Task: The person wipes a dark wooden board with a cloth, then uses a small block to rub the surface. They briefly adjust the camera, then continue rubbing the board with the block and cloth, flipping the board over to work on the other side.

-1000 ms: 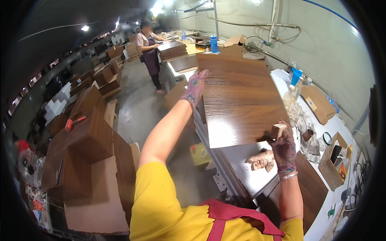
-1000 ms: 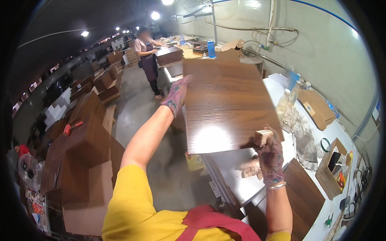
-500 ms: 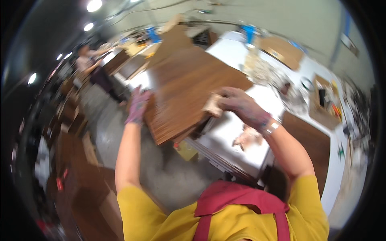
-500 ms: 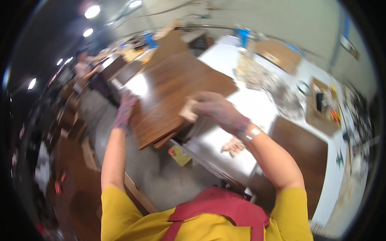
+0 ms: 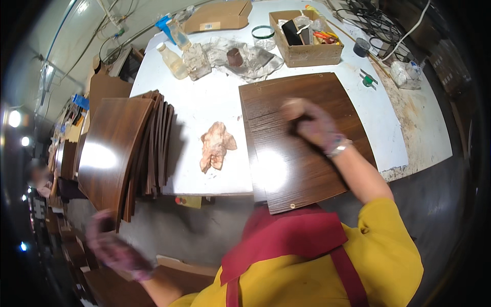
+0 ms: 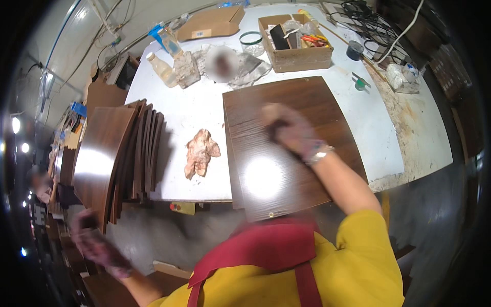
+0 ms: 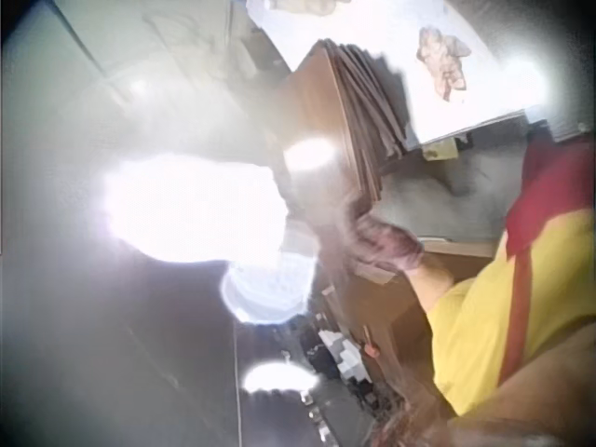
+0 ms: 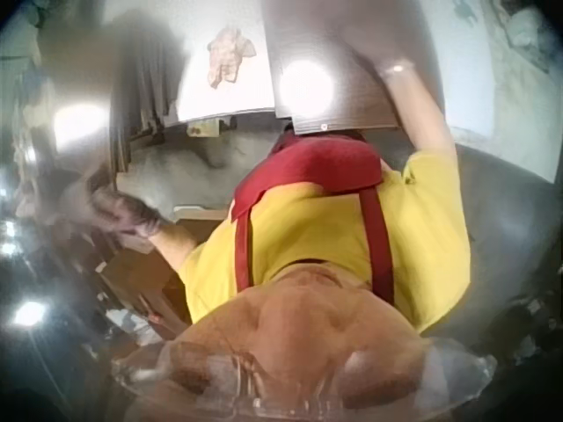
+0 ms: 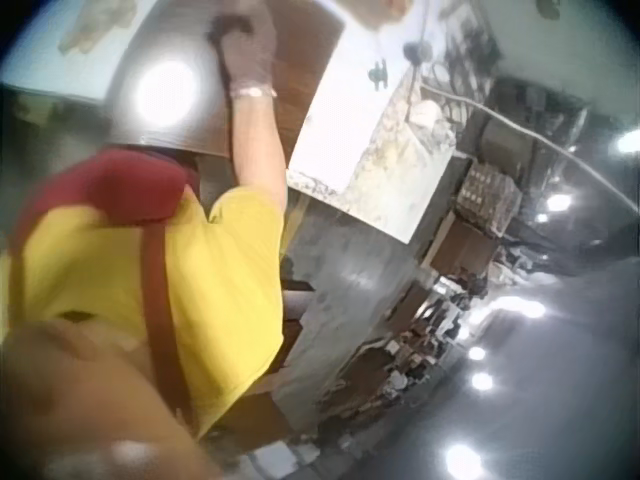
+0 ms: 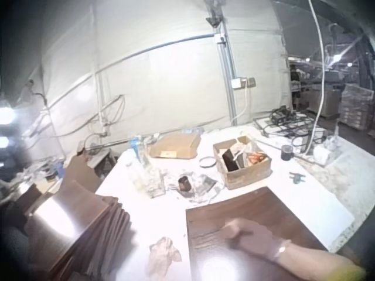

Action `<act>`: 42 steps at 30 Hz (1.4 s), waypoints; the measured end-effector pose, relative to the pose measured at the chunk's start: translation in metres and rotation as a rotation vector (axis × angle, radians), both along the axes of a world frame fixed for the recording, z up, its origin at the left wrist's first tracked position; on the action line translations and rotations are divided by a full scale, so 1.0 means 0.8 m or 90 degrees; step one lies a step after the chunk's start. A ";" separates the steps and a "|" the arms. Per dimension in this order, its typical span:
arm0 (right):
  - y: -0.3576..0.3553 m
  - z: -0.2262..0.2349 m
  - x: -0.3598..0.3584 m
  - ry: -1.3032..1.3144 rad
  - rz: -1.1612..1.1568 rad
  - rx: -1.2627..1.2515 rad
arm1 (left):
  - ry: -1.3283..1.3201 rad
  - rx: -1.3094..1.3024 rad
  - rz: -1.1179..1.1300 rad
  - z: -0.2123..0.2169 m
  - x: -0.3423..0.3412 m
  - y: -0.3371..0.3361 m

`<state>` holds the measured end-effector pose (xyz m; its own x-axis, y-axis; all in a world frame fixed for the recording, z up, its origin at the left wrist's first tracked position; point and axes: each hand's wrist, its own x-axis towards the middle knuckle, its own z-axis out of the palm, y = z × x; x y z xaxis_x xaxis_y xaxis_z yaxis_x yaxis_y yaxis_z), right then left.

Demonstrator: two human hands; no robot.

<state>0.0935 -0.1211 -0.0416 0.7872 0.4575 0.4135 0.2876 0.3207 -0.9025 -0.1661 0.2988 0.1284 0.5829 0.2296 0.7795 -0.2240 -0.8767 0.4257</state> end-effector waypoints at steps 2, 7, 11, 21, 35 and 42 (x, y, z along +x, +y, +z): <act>-0.102 -0.012 -0.031 0.494 -0.054 0.369 | 0.178 0.126 -0.225 -0.029 0.052 -0.101; -0.228 -0.039 -0.080 0.385 -0.188 0.249 | 0.388 0.205 -0.113 -0.187 0.229 -0.131; -0.233 -0.029 -0.117 0.346 -0.245 0.183 | 0.574 0.209 -0.009 -0.337 0.309 -0.088; -0.229 -0.017 -0.128 0.389 -0.255 0.261 | 0.216 0.218 -0.427 -0.175 0.381 -0.373; -0.240 -0.053 -0.139 0.345 -0.318 0.498 | 0.102 0.510 -0.620 -0.257 0.437 -0.543; -0.238 -0.047 -0.134 0.242 -0.646 -0.160 | 0.284 0.417 -0.656 -0.214 0.475 -0.538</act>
